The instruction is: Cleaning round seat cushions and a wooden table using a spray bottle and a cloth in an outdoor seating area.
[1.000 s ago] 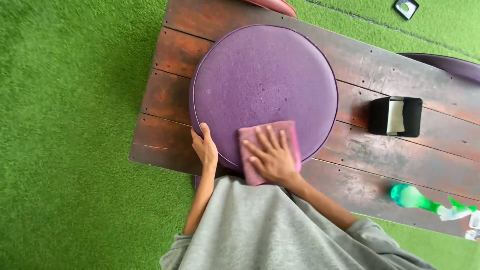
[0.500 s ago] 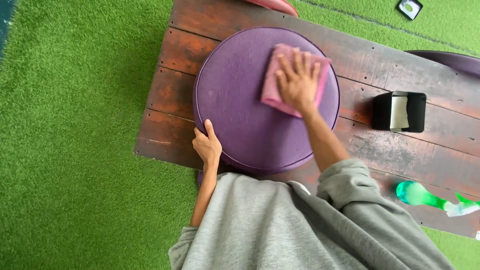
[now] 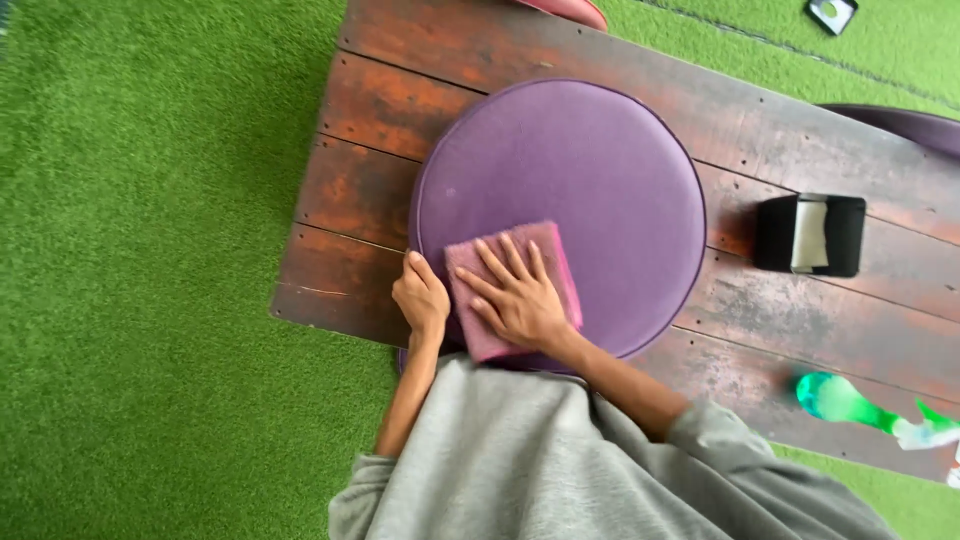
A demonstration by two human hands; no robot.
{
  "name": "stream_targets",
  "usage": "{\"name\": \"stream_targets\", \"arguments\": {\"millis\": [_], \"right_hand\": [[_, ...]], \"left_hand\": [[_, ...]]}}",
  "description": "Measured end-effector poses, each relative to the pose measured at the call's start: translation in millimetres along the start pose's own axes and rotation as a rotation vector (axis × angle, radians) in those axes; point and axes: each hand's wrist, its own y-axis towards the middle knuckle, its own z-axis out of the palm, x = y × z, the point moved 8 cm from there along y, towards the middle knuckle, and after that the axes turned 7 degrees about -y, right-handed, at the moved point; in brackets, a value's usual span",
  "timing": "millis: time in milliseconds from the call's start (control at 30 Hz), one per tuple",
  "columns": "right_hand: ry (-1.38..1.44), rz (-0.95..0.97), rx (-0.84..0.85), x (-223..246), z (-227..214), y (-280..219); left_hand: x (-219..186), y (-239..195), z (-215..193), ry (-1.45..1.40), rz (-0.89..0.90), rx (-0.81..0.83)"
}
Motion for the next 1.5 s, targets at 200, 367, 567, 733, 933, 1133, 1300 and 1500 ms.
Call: {"name": "stream_targets", "arguments": {"millis": [200, 367, 567, 733, 933, 1133, 1300, 1500], "right_hand": [[-0.122, -0.132, -0.224, -48, -6, 160], [-0.092, 0.384, 0.053, -189, -19, 198], [0.018, 0.999, 0.19, -296, -47, 82], [0.084, 1.205, 0.143, -328, -44, 40], [-0.029, 1.011, 0.221, -290, -20, 103], [-0.186, 0.68, -0.053, -189, -1, 178], [-0.169, 0.276, 0.237, -48, 9, 202], [0.001, -0.208, -0.33, 24, 14, 178]], "left_hand": [[11, 2, 3, -0.13, 0.055, 0.045], [-24, -1, -17, -0.124, 0.055, 0.016], [-26, -5, -14, -0.115, 0.119, -0.017], [-26, -5, -8, -0.072, 0.155, -0.032], [-24, -4, -10, -0.026, 0.226, -0.069], [-22, -6, -9, -0.032, 0.22, -0.095], [8, -5, -2, -0.006, 0.151, -0.104], [38, -2, 12, -0.095, 0.121, -0.138]]}}
